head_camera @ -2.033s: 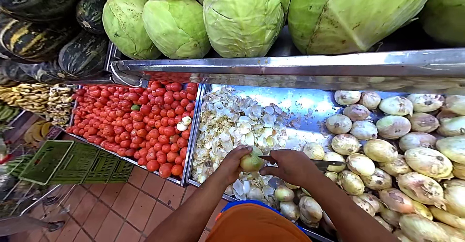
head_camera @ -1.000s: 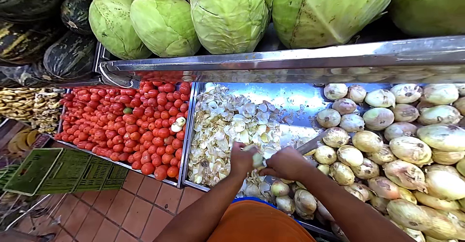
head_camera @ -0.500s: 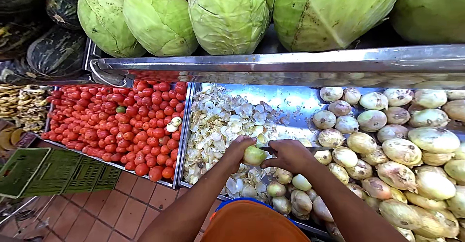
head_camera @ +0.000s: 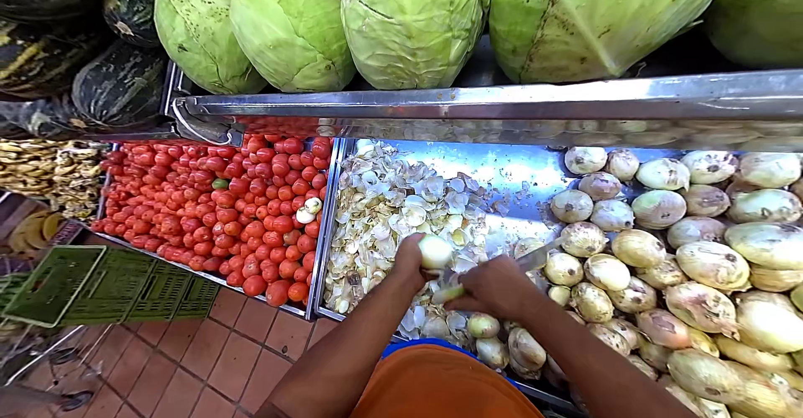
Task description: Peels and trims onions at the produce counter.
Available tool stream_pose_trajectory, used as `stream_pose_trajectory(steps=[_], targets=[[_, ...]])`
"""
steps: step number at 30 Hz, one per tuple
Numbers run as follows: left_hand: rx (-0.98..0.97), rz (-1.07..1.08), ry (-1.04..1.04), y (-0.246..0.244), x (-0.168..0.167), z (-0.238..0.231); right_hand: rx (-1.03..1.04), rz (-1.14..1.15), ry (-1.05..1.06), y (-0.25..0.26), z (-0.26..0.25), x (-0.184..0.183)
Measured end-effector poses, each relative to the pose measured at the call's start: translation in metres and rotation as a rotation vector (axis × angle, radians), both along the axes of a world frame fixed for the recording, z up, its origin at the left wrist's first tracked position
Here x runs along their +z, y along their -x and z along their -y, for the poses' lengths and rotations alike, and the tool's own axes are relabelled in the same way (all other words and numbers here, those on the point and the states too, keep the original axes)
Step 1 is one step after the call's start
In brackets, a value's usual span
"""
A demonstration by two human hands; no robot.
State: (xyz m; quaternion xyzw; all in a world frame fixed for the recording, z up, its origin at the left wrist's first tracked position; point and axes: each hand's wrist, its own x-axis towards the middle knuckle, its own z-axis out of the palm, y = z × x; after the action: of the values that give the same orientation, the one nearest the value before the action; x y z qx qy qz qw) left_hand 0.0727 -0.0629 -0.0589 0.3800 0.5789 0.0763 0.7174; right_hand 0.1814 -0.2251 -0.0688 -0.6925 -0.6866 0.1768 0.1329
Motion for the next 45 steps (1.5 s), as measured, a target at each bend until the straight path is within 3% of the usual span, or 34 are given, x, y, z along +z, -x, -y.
stream_pose_trajectory(steps=[2, 6, 11, 17, 23, 26, 29, 33, 39, 43, 45], targets=[[0.053, 0.041, 0.014, 0.001, 0.001, -0.016, 0.052, -0.011, 0.004, 0.013, 0.005, 0.0], [-0.133, 0.134, 0.087, 0.01, 0.021, -0.03, -0.217, -0.16, 0.252, -0.002, 0.002, 0.013], [-0.3, 0.216, 0.072, 0.022, 0.028, -0.022, -0.275, -0.192, 0.304, -0.03, 0.006, 0.02], [-0.314, 0.194, 0.051, 0.031, 0.026, -0.022, -0.614, -0.092, 0.264, -0.033, -0.002, 0.032], [-0.366, 0.192, 0.086, 0.034, 0.027, -0.012, -0.303, -0.291, 0.18, -0.024, -0.01, 0.023], [-0.242, 0.174, 0.081, 0.028, 0.031, 0.003, -0.264, -0.334, 0.159, -0.02, -0.015, 0.02], [-0.05, 0.195, 0.123, 0.024, 0.031, 0.015, -0.286, -0.23, 0.111, -0.014, -0.016, 0.021], [0.097, 0.194, 0.145, 0.018, 0.032, 0.03, -0.266, -0.009, -0.154, -0.005, -0.013, 0.003], [0.221, 0.213, 0.059, 0.013, 0.023, 0.036, -0.195, 0.117, -0.295, 0.002, -0.009, -0.003], [0.105, 0.236, 0.023, 0.015, 0.02, 0.019, 0.076, 0.012, -0.295, 0.017, 0.002, 0.011], [0.046, 0.226, 0.075, 0.018, 0.018, 0.006, -0.059, -0.033, -0.235, 0.01, 0.008, 0.013]])
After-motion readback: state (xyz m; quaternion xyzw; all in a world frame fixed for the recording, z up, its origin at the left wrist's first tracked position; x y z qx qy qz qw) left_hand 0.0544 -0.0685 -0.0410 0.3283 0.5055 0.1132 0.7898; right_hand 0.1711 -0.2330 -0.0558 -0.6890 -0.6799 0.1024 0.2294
